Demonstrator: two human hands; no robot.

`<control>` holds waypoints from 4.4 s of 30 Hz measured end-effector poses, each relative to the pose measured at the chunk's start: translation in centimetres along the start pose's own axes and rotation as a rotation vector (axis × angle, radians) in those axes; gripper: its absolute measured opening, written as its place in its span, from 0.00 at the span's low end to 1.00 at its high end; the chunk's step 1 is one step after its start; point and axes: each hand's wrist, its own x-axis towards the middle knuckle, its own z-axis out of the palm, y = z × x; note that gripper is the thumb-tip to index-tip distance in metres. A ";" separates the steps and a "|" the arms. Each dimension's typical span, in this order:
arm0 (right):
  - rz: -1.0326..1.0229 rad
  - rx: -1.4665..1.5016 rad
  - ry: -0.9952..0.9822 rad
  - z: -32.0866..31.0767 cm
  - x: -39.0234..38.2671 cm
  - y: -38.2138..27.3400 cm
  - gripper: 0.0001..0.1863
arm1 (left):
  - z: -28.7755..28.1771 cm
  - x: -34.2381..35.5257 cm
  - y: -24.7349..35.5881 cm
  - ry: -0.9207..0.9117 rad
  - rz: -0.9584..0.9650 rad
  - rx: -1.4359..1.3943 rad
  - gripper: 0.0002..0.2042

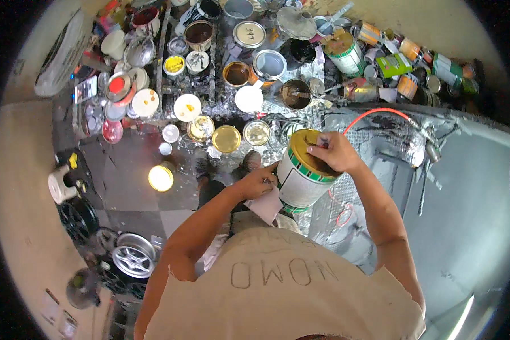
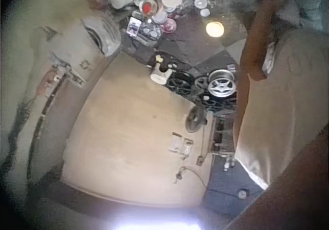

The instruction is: The person opens several cans of paint, pours them into a small container, and mixes them together using a brush.

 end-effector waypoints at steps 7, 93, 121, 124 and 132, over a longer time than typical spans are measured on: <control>0.030 0.028 -0.225 -2.8 6.1 4.9 0.24 | 5.8 1.7 -0.9 0.160 -0.119 -0.328 0.10; -0.025 -0.582 -0.443 -11.8 9.3 4.9 0.37 | 15.2 5.0 4.8 0.059 0.383 -0.691 0.11; 0.066 -0.706 -0.367 -9.5 8.3 -0.1 0.41 | 13.1 5.2 1.5 0.080 0.236 -0.558 0.14; 0.061 -0.640 -0.313 -9.0 7.3 -1.3 0.39 | 12.5 4.9 1.2 0.103 0.222 -0.562 0.13; 0.104 -0.286 -0.167 -5.2 7.3 2.3 0.30 | 8.1 4.7 -1.4 0.177 0.101 -0.346 0.12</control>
